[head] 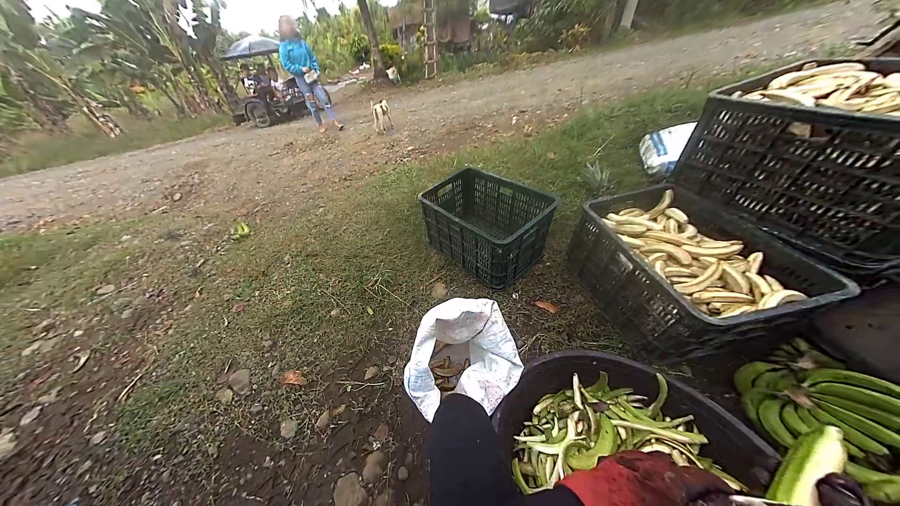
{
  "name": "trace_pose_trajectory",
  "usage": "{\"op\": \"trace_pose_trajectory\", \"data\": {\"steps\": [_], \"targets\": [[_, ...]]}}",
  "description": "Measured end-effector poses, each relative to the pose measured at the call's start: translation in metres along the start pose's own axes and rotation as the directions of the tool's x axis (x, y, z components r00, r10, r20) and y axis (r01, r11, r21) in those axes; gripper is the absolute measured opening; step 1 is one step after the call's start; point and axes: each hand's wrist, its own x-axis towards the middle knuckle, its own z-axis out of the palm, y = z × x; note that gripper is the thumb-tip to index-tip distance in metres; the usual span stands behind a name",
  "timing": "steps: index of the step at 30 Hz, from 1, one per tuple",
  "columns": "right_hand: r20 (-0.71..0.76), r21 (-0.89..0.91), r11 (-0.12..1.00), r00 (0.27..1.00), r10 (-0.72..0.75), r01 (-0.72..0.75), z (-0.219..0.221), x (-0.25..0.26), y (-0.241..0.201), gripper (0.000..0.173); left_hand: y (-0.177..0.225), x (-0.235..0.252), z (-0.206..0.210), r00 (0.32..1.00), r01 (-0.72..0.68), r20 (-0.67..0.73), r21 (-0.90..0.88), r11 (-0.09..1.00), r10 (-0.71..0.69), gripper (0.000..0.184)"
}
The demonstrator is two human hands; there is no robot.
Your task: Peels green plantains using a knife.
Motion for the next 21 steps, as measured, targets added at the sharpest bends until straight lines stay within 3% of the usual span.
{"op": "trace_pose_trajectory", "data": {"steps": [2, 6, 8, 9, 10, 12, 13, 15, 17, 19, 21], "targets": [[0.029, -0.012, 1.000, 1.000, -0.008, 0.008, -0.006, 0.004, 0.004, 0.033, -0.005, 0.007, 0.003, 1.000, 0.013, -0.009, 0.016, 1.000, -0.013, 0.039], [0.302, 0.110, 0.993, 0.953, 0.016, -0.051, -0.028, 0.013, 0.034, 0.030, -0.017, 0.023, 0.007, 0.981, 0.135, -0.166, 0.212, 0.968, -0.101, 0.041], [0.428, 0.087, 0.964, 0.883, 0.192, -0.251, -0.018, -0.005, 0.028, 0.031, -0.023, 0.033, 0.001, 0.945, 0.265, -0.269, 0.285, 0.921, -0.188, 0.045], [0.397, 0.007, 0.929, 0.853, 0.337, -0.371, -0.008, -0.015, 0.021, 0.037, -0.026, 0.038, -0.004, 0.923, 0.318, -0.308, 0.271, 0.909, -0.231, 0.046], [0.238, -0.153, 0.874, 0.841, 0.486, -0.462, 0.011, -0.026, 0.009, 0.041, -0.029, 0.043, -0.008, 0.900, 0.361, -0.345, 0.243, 0.900, -0.268, 0.046], [0.298, -0.293, 0.793, 0.737, 0.607, -0.534, -0.001, -0.026, 0.014, 0.048, -0.035, 0.048, -0.015, 0.865, 0.418, -0.370, 0.162, 0.894, -0.338, 0.047], [0.350, -0.266, 0.804, 0.724, 0.594, -0.531, -0.016, -0.023, 0.025, 0.048, -0.035, 0.049, -0.017, 0.864, 0.421, -0.361, 0.131, 0.898, -0.352, 0.047], [0.346, -0.138, 0.848, 0.777, 0.525, -0.512, -0.026, -0.019, 0.032, 0.048, -0.030, 0.043, -0.018, 0.891, 0.360, -0.329, 0.089, 0.929, -0.313, 0.045], [0.231, -0.023, 0.909, 0.883, 0.409, -0.416, -0.016, -0.018, 0.016, 0.046, -0.019, 0.035, -0.012, 0.929, 0.284, -0.270, 0.076, 0.956, -0.255, 0.042], [0.080, -0.061, 0.977, 0.974, 0.210, -0.206, -0.008, -0.008, 0.008, 0.041, -0.008, 0.028, -0.004, 0.956, 0.237, -0.195, 0.081, 0.968, -0.218, 0.042], [-0.056, -0.101, 0.992, 0.996, 0.074, -0.079, -0.013, 0.011, 0.020, 0.041, 0.000, 0.021, 0.003, 0.972, 0.201, -0.145, 0.092, 0.975, -0.187, 0.042]]}}
